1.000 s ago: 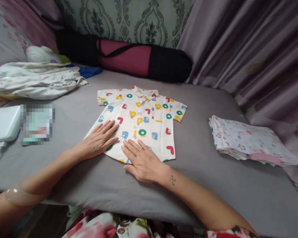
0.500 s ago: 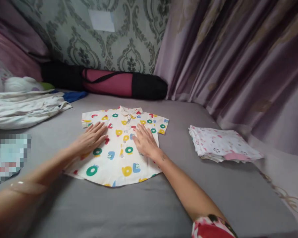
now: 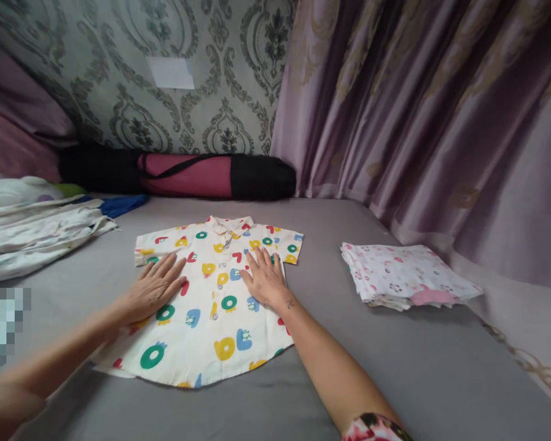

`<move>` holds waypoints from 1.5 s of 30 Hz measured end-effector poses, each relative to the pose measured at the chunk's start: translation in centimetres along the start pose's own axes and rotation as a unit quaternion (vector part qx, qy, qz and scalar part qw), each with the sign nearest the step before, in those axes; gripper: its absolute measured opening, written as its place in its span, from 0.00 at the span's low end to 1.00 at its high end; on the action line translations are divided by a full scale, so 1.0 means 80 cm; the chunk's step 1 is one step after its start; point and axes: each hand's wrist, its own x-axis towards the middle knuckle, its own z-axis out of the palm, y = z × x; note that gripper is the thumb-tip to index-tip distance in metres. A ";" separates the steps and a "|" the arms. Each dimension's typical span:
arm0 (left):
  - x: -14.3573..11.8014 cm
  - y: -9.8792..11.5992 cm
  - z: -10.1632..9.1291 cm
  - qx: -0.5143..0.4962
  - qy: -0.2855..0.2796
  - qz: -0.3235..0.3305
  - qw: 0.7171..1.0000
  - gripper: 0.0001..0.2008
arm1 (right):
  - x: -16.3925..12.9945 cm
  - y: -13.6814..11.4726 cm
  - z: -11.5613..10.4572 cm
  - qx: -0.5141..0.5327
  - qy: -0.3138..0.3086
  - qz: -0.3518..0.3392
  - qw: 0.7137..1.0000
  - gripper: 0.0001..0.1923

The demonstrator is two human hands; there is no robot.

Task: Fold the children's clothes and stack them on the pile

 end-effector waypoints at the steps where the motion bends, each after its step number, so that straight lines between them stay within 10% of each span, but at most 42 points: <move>1: 0.006 -0.003 -0.007 0.005 0.002 0.019 1.000 0.29 | 0.001 0.000 -0.001 0.003 -0.001 0.000 1.000 0.33; 6: 0.084 -0.012 -0.071 -0.058 -0.168 -0.004 0.984 0.28 | 0.012 0.003 -0.016 0.028 -0.041 -0.007 0.999 0.34; 9: 0.149 0.009 -0.099 -0.122 -0.124 -0.008 0.985 0.19 | 0.018 0.001 -0.020 0.035 -0.030 0.000 0.999 0.30; 19: 0.281 0.127 -0.065 -0.267 -0.060 -0.150 0.950 0.18 | 0.007 -0.008 0.013 0.021 0.095 0.024 0.995 0.30; 32: 0.306 0.134 -0.003 -0.304 0.019 -0.177 0.936 0.18 | 0.012 -0.002 0.022 0.040 0.128 0.020 0.991 0.29; 45: 0.301 0.138 -0.002 -0.267 0.036 -0.164 0.949 0.18 | 0.011 -0.003 0.020 0.034 0.124 0.021 0.992 0.27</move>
